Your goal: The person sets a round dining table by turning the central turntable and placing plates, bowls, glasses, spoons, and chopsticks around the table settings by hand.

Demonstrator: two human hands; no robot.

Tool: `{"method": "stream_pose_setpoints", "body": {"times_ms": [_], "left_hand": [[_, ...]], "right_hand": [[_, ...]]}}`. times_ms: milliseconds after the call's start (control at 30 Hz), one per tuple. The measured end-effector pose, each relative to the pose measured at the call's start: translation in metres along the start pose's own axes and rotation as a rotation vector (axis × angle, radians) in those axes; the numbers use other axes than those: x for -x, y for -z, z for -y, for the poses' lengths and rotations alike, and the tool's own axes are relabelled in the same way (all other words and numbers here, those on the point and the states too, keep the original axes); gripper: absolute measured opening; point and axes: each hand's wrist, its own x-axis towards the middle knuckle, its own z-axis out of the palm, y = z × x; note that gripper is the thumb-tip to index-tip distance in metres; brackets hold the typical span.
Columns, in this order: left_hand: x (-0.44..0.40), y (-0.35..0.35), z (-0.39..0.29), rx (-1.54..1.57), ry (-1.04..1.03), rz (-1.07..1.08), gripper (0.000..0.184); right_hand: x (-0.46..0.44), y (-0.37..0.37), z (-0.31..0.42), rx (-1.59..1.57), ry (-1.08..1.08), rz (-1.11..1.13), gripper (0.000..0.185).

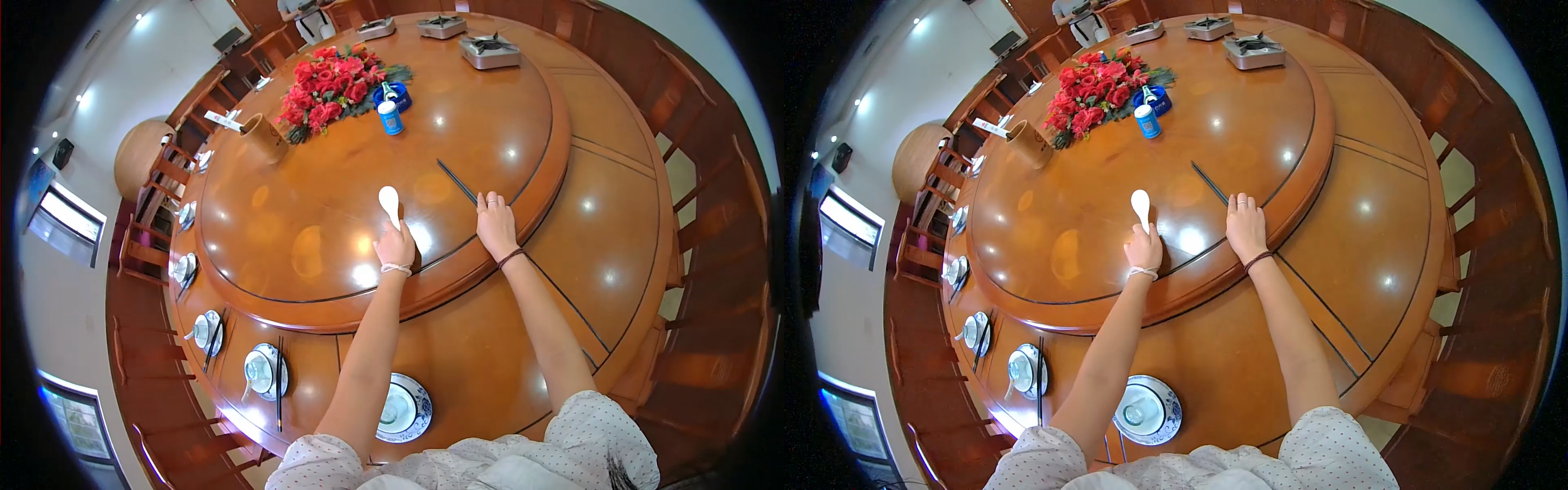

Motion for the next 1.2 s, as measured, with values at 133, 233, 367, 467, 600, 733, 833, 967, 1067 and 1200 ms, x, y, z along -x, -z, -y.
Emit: {"method": "stream_pose_setpoints", "body": {"times_ms": [133,233,367,467,600,733,833,967,1067,1200], "left_hand": [[0.002,0.013,0.001,-0.090,0.024,0.021,0.032],[0.009,0.018,-0.006,-0.126,0.022,0.098,0.032],[0.013,0.012,-0.031,-0.144,0.007,0.109,0.033],[0.008,0.010,-0.037,-0.148,0.024,0.157,0.033],[0.002,0.017,-0.037,-0.148,0.066,0.187,0.034],[-0.003,0.020,-0.026,-0.167,0.065,0.191,0.037],[-0.005,0.023,-0.019,-0.175,0.049,0.201,0.042],[-0.004,0.026,-0.006,-0.150,0.046,0.197,0.053],[-0.003,0.028,0.005,-0.045,0.034,0.217,0.063],[0.008,0.025,0.019,0.018,-0.054,0.087,0.073]], "right_hand": [[0.010,0.000,0.009,-0.002,0.012,-0.012,0.035],[0.017,0.002,0.031,0.025,-0.067,-0.007,0.036],[0.022,-0.001,0.046,0.038,-0.044,-0.051,0.031],[0.025,-0.007,0.054,0.005,-0.072,-0.052,0.022],[0.026,-0.008,0.062,-0.042,-0.081,-0.098,0.010],[0.023,-0.008,0.066,-0.102,-0.122,-0.058,0.007],[0.028,-0.007,0.071,-0.081,-0.090,-0.071,0.008],[0.030,-0.004,0.077,-0.162,-0.120,-0.058,0.011],[0.031,0.003,0.080,-0.252,-0.140,-0.039,0.017],[0.032,0.006,0.083,-0.338,-0.200,0.043,0.030]]}}
